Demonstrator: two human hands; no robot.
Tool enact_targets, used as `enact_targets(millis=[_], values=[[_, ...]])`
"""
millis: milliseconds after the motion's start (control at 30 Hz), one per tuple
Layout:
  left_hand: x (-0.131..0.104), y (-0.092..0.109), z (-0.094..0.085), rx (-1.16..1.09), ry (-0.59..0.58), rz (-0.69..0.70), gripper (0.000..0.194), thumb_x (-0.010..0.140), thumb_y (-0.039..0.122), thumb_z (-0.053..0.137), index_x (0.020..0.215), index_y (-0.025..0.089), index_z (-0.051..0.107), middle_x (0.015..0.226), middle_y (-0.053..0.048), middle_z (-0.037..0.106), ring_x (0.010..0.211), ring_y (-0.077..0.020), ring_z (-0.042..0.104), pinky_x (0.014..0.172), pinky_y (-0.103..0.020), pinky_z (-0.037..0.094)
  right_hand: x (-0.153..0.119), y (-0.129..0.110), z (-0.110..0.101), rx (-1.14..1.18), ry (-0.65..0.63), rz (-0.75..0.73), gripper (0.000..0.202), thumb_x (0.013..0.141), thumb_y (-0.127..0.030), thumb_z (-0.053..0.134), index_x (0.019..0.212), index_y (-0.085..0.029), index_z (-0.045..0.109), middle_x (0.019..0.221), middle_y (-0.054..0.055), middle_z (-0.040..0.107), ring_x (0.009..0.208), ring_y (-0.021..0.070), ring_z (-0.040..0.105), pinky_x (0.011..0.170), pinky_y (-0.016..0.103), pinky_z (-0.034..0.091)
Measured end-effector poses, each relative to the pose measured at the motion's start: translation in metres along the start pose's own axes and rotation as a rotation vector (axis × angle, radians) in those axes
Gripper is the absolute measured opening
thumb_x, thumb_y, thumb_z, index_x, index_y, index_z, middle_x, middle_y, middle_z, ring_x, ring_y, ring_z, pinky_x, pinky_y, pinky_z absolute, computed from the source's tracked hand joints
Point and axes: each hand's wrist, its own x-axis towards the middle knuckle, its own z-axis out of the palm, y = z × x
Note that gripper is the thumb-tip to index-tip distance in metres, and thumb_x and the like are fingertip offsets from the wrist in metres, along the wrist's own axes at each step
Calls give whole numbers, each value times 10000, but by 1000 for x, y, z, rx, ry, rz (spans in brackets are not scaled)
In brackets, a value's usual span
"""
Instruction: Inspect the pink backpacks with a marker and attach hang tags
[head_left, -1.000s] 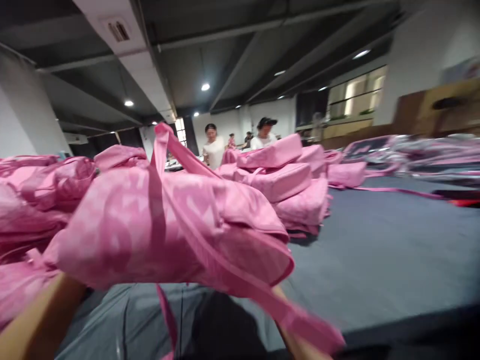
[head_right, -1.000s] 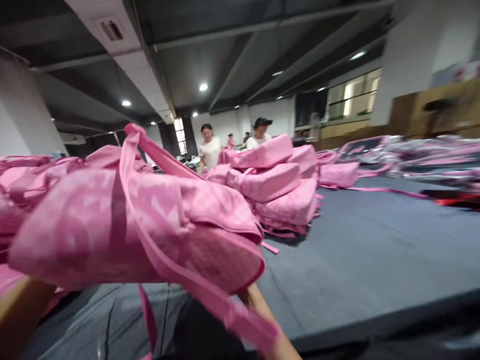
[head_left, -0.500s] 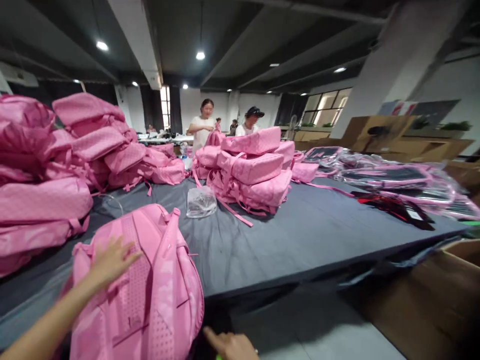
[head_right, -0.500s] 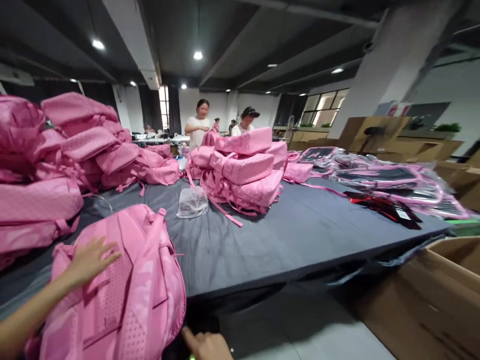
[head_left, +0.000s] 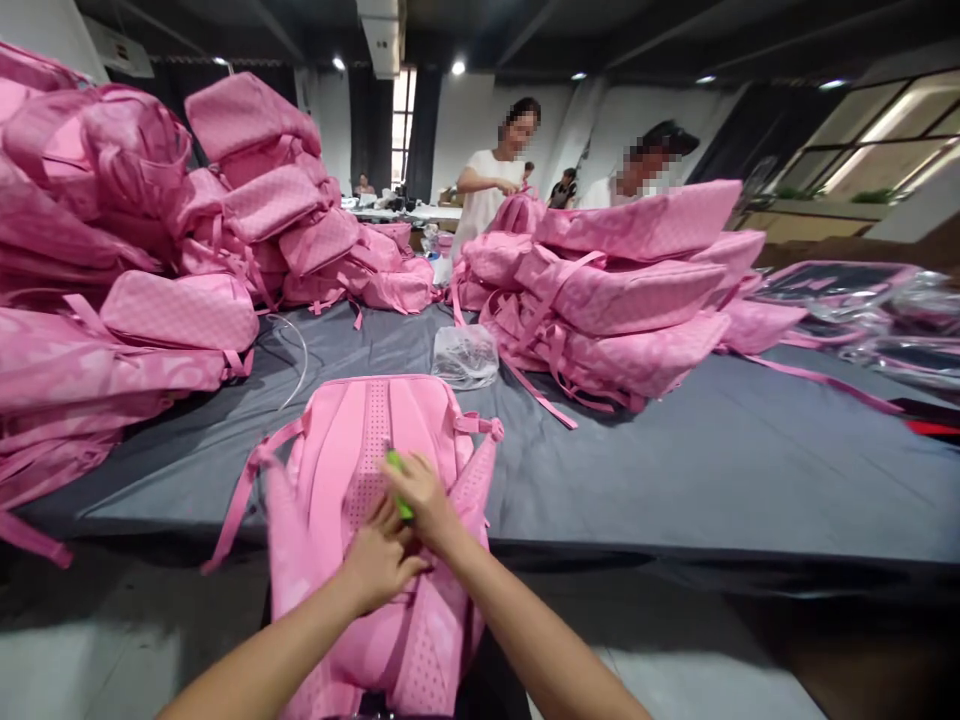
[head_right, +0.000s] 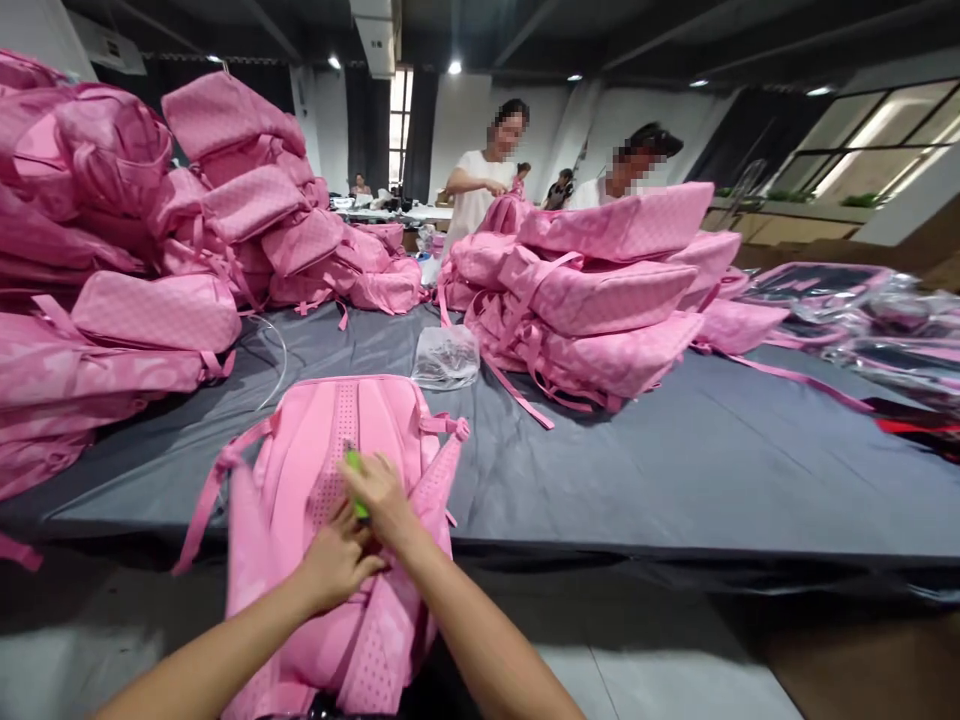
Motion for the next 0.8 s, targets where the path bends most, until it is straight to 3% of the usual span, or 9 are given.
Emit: enact_targets(millis=[100, 167, 233, 333, 433, 500, 600, 800], values=[[-15, -22, -13, -40, 87, -96, 501, 939, 334, 416, 1424, 210, 433, 1442, -133, 473, 1349, -297, 420, 1090, -506, 410, -53, 33, -18, -134, 112, 111, 525, 917, -118, 475, 1425, -236, 412, 1224, 129, 586, 1108, 227, 599, 866, 365, 538], [4, -34, -27, -85, 180, -74, 390, 946, 252, 386, 1291, 204, 562, 1288, -127, 598, 1220, -257, 535, 1027, -455, 463, -74, 39, -21, -172, 180, 128, 582, 908, -90, 473, 1450, -271, 364, 1282, 121, 560, 1163, 235, 575, 900, 382, 532], [50, -42, -42, -79, 215, 12, 328, 944, 205, 381, 1164, 184, 623, 1146, -122, 648, 1092, -234, 579, 962, -430, 479, -78, 39, -15, -153, 314, 186, 592, 899, -90, 493, 1443, -284, 359, 1260, 103, 580, 1175, 240, 570, 944, 422, 517], [133, -52, -55, 47, 80, 267, 259, 948, 267, 428, 1017, 145, 647, 1052, -125, 650, 1019, -238, 569, 903, -418, 452, -72, 42, -3, -69, 515, 315, 549, 899, -102, 505, 1404, -277, 382, 1210, 82, 607, 1113, 226, 610, 949, 448, 524], [181, -57, -57, 158, -101, 412, 304, 927, 361, 477, 809, 142, 654, 824, -99, 651, 802, -220, 571, 774, -399, 433, -70, 52, -6, -10, 501, 327, 509, 908, -122, 500, 1379, -273, 383, 1160, 74, 629, 1032, 214, 648, 892, 443, 557], [185, -58, -58, 191, -163, 496, 301, 924, 326, 472, 734, 167, 643, 751, -77, 640, 722, -197, 544, 732, -381, 406, -71, 60, -14, -28, 446, 263, 504, 909, -145, 512, 1376, -275, 373, 1107, 76, 647, 989, 220, 661, 826, 425, 580], [178, -70, -67, 179, -118, 580, 351, 948, 364, 443, 706, 196, 634, 752, -59, 630, 729, -188, 515, 731, -374, 385, -71, 72, -24, -57, 365, 135, 505, 924, -218, 528, 1391, -280, 345, 1062, 90, 661, 909, 219, 673, 721, 383, 594], [197, -126, -86, 321, 12, 392, 428, 923, 508, 473, 733, 184, 678, 872, -73, 620, 943, -230, 491, 982, -486, 303, -67, 79, -21, -41, 325, 103, 501, 953, -323, 520, 1416, -238, 350, 1088, 130, 654, 923, 224, 680, 735, 375, 592]])
